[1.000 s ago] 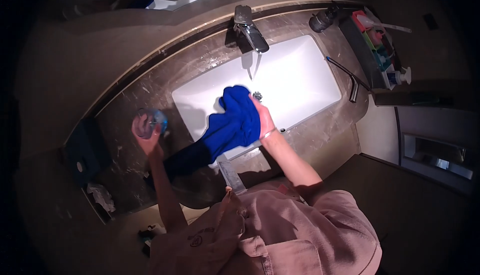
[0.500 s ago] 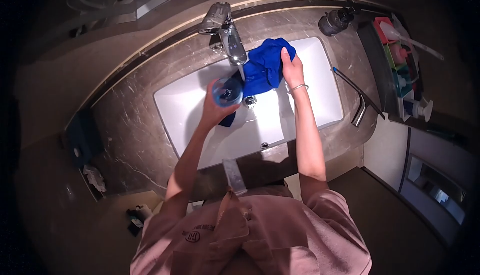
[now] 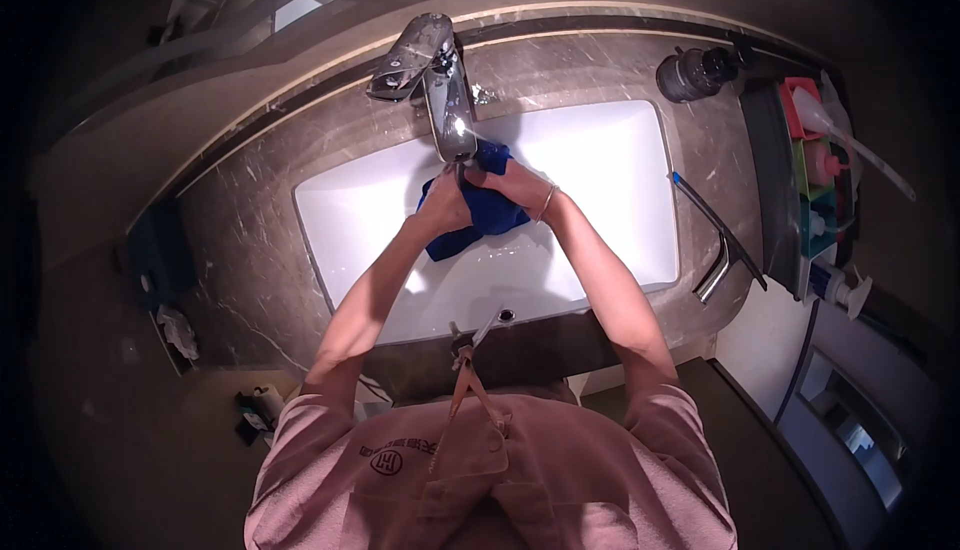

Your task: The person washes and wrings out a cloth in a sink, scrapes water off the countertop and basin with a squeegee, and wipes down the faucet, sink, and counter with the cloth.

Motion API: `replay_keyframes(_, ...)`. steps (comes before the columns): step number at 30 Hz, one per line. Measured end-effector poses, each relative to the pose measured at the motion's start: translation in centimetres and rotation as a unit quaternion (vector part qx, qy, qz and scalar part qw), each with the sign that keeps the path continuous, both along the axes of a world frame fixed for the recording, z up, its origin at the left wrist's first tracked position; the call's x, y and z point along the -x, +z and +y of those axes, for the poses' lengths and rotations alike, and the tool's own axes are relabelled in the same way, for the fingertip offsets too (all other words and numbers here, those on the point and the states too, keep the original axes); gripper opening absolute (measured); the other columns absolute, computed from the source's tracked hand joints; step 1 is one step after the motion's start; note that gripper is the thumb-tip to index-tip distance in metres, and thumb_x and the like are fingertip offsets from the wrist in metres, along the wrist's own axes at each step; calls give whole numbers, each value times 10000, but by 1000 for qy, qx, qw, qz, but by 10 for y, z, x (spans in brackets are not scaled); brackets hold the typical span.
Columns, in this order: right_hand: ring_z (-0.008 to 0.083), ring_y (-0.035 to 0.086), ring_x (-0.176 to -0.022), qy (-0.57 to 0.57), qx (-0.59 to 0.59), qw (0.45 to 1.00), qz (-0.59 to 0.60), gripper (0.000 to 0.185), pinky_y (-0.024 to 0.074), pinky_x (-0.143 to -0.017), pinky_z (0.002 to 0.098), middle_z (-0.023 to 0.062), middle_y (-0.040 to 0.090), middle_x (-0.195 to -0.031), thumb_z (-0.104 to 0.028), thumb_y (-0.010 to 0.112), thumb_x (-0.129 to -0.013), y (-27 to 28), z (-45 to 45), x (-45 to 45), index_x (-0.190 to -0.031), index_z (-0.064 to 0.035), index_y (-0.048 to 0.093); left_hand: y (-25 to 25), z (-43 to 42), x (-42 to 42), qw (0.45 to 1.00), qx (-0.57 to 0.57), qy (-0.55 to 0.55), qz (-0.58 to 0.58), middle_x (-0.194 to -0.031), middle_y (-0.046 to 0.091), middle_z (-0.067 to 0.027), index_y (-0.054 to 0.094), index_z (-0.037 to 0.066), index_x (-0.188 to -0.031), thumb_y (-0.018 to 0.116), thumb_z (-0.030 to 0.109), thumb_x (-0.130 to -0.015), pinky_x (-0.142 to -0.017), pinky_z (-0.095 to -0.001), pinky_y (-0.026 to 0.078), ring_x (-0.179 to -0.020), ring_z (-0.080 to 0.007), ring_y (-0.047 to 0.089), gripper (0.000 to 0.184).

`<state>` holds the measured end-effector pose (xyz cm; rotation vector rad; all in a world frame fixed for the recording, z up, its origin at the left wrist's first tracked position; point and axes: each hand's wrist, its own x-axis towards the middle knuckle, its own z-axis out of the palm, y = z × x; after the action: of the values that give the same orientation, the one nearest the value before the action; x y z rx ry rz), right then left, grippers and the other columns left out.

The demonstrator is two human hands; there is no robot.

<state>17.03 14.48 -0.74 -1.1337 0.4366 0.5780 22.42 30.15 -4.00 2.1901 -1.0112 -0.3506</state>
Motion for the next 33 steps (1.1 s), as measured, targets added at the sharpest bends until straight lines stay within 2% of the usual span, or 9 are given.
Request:
replay_keyframes(5, 98, 585, -850, -143, -191, 971, 12, 308, 511, -722, 256, 48, 626, -961, -184, 608, -856, -27, -15, 14, -1115, -27, 554, 30, 9, -2, 943, 59, 60, 322, -1094, 584, -133, 484, 24, -1188, 755, 185, -644, -900, -378, 447, -1007, -324, 573, 629)
replay_keyframes(9, 123, 602, -870, -123, -48, 989, -63, 330, 487, -778, 261, 44, 628, -930, -110, 620, -814, -12, -7, 29, -1122, -23, 542, 8, -5, 28, 706, 376, 229, 555, -1123, 577, -87, 468, 23, -1222, 693, 103, -724, -880, -319, 462, -1035, -235, 574, 552)
replay_keyframes(11, 200, 600, -951, 65, 191, 973, -114, 418, 471, -818, 330, 80, 617, -1006, -65, 655, -738, 4, -8, 25, -1134, -23, 528, -28, 2, 24, 958, 260, 117, 26, -1064, 612, -86, 525, 50, -1158, 566, 294, -867, -812, -316, 506, -976, -220, 606, 382)
replay_keyframes(14, 241, 542, -1080, 274, 538, 713, -356, 529, 415, -907, 394, 98, 570, -1161, -47, 687, -657, 40, -12, 13, -1157, -18, 515, -32, -13, 12, 397, 429, 208, 784, -1063, 619, -90, 534, 67, -1162, 430, 443, -912, -799, -366, 521, -950, -238, 618, 464)
replay_keyframes(19, 332, 363, -1265, 190, 318, 878, -302, 751, 338, -1055, 380, 164, 450, -1281, -22, 740, -582, 38, -27, 12, -1275, -32, 450, -7, -11, -1, 443, 318, 220, 809, -949, 648, -80, 579, 71, -1057, 429, 451, -900, -633, -360, 554, -822, -198, 649, 438)
replay_keyframes(23, 351, 531, -1053, 136, 473, 824, -282, 607, 464, -877, 368, 164, 552, -1107, -31, 746, -575, -1, -11, 0, -1145, -43, 537, -20, -10, 2, 588, 151, 135, 783, -772, 633, -74, 583, 80, -1007, 450, 385, -892, -299, -306, 430, -513, -167, 617, 352)
replay_keyframes(26, 362, 584, -848, -25, 551, 790, -267, 493, 492, -738, 382, 162, 585, -921, -29, 728, -579, -31, 3, -2, -1047, -49, 573, -9, -13, 0, 663, 223, 176, 692, -776, 626, -68, 581, 65, -1004, 468, 370, -882, -298, -275, 430, -603, -166, 640, 347)
replay_keyframes(28, 270, 624, -787, -173, 431, 868, -179, 320, 497, -674, 363, 79, 619, -866, -73, 686, -714, -60, 9, 7, -1021, -78, 598, -6, -13, -4, 945, 197, 56, 257, -825, 621, -119, 569, 40, -1024, 559, 314, -841, -470, -366, 498, -748, -265, 642, 330)
replay_keyframes(33, 176, 608, -874, -234, 151, 960, 32, 202, 502, -689, 341, 10, 627, -1006, -140, 614, -819, -29, 21, -8, -1017, -100, 607, 18, -29, 1, 952, 181, 145, 200, -950, 614, -157, 530, 44, -1110, 704, 306, -734, -779, -396, 492, -888, -331, 613, 491)
